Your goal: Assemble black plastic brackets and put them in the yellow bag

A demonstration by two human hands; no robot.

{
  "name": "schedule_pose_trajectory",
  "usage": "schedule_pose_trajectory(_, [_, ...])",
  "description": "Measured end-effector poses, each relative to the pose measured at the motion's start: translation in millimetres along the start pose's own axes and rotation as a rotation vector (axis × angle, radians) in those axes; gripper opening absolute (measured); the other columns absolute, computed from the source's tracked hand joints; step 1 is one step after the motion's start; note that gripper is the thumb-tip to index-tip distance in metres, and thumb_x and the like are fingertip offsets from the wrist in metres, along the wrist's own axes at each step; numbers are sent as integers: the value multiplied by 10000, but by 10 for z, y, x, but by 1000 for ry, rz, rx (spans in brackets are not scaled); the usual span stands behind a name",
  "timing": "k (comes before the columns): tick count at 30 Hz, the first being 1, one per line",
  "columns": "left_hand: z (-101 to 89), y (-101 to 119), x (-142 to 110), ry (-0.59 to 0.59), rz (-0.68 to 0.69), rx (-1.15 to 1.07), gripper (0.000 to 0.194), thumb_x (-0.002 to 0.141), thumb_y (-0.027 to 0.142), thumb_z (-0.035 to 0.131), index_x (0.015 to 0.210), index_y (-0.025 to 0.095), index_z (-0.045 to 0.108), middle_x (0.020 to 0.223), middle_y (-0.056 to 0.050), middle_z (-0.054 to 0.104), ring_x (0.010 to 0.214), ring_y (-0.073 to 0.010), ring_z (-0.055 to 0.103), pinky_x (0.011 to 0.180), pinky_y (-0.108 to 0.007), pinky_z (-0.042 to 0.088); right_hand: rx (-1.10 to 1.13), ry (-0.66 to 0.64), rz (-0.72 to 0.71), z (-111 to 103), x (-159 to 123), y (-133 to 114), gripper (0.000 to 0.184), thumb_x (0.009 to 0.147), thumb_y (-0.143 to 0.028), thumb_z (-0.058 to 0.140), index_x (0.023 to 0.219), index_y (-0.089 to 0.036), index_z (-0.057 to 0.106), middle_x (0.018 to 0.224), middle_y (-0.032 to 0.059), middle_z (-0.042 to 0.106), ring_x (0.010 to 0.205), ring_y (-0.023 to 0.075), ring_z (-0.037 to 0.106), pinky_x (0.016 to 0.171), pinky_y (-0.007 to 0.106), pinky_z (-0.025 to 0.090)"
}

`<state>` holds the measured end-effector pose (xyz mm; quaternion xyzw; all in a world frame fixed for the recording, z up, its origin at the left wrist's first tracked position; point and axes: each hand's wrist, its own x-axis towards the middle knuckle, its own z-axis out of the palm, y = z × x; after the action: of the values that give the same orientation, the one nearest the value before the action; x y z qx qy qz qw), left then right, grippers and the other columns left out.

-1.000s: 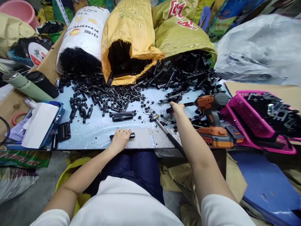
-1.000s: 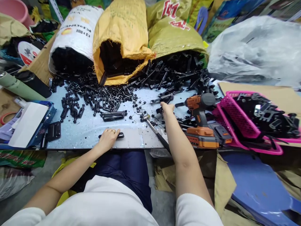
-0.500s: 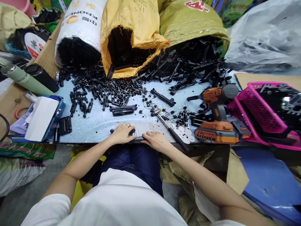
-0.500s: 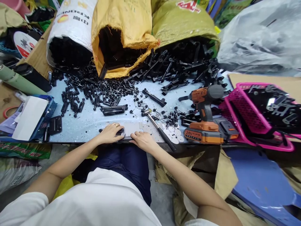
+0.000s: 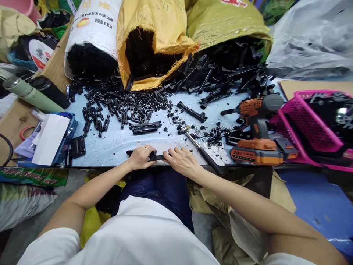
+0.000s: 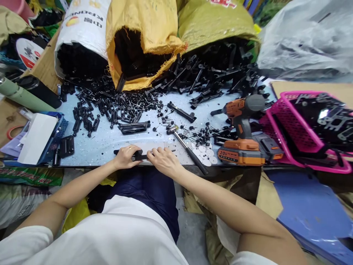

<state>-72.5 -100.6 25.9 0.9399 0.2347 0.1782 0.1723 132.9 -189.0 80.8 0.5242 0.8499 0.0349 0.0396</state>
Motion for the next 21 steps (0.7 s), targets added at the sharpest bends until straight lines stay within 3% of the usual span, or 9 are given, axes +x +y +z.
schedule_pose_trajectory(5, [7,55,19,30,-104,-18,315,799,401,581,1018,185,514,961,-74,625,920,-226,603,765,-330,470,-22,6,61,-8,41,28,246,964,-288,336,1010,-178,551,848,76,590,749,179,513,630,303,213])
schedule_pose_trajectory(9, [16,79,149,-150,-135,-19,459,766,543,590,1043,183,526,947,-71,617,900,-234,597,749,-331,464,30,-18,18,162,-23,165,328,963,-399,325,1051,-188,561,855,67,602,765,172,527,651,288,249])
schedule_pose_trajectory(11, [66,66,365,-195,-117,-6,499,811,551,532,1147,185,497,1033,-87,603,982,-239,567,796,-338,446,73,-43,48,289,-104,245,369,954,-439,324,1054,-187,573,854,63,608,766,167,534,659,280,275])
schedule_pose_trajectory(14, [204,2,873,-147,-131,69,363,925,298,405,1270,188,439,1142,-110,575,1084,-234,506,890,-372,382,142,-47,97,436,-209,376,387,944,-455,339,1044,-183,596,889,73,623,826,178,546,699,278,323])
schedule_pose_trajectory(18, [337,-81,1444,-199,-227,81,236,860,55,419,963,89,629,936,-147,634,992,-241,551,878,-377,362,193,85,300,481,-58,705,352,952,-346,328,1125,-169,579,1023,109,626,940,211,531,779,307,372])
schedule_pose_trajectory(21, [231,-86,1421,-134,-285,52,181,873,135,476,906,66,641,960,-171,629,932,-236,579,802,-341,403,188,99,469,496,306,1088,333,900,-161,359,1158,-147,569,1074,136,617,975,232,521,792,324,388])
